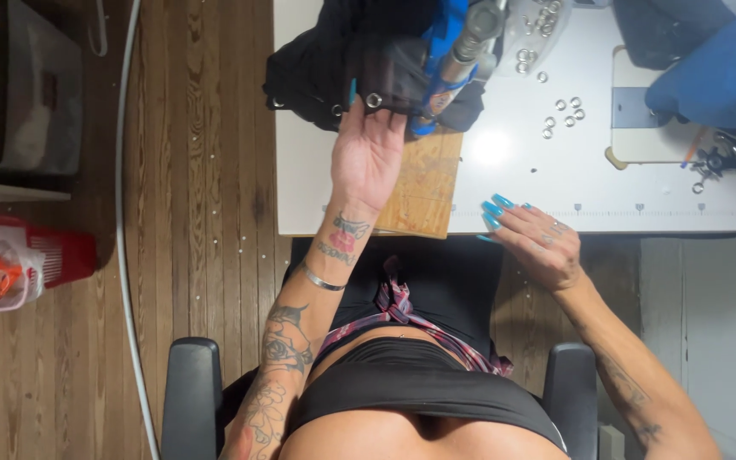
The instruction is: Attaching metal grommets to a black fabric piece using a manual press machine.
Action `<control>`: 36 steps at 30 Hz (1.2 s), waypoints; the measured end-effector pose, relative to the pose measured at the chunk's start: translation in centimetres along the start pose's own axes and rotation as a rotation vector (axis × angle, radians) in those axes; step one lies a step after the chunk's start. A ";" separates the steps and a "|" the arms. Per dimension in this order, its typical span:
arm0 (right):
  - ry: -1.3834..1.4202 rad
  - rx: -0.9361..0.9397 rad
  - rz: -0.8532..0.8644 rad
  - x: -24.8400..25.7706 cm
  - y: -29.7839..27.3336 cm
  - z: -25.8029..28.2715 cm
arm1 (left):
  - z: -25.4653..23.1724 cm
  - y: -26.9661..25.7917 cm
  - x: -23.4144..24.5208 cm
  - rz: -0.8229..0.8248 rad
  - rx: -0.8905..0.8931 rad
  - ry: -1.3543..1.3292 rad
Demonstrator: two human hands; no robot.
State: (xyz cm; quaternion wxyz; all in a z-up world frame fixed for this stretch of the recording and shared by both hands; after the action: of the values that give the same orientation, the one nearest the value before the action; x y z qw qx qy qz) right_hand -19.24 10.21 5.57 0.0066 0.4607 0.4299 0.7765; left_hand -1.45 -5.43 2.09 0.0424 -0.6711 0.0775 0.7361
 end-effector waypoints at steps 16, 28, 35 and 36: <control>0.643 -1.388 -0.418 -0.6 -0.2 -4.8 | 0.1 0.1 0.4 0.010 -0.049 0.008; 0.443 -0.760 -0.227 -1.6 8.1 -2.9 | -0.1 0.2 1.2 -0.005 -0.006 0.020; 0.224 -0.520 -0.066 -4.0 10.8 -1.7 | -0.1 0.1 -0.2 -0.014 -0.006 0.020; 0.294 -0.532 -0.026 -4.5 10.7 -1.5 | -0.1 -0.1 -0.5 -0.016 -0.004 0.025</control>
State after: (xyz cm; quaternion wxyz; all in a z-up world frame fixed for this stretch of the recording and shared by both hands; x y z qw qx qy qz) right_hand -13.62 0.60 9.29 0.0746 0.3202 0.2136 0.9199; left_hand -1.32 -5.36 2.57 0.0460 -0.6811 0.0712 0.7273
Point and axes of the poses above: each hand's wrist, its own y-axis towards the middle knuckle, its own x-axis out of the back of the hand, z = x × y, the point moved 6 cm from there along y, towards the middle knuckle, and after that the axes turned 3 degrees about -y, right-handed, at the moved point
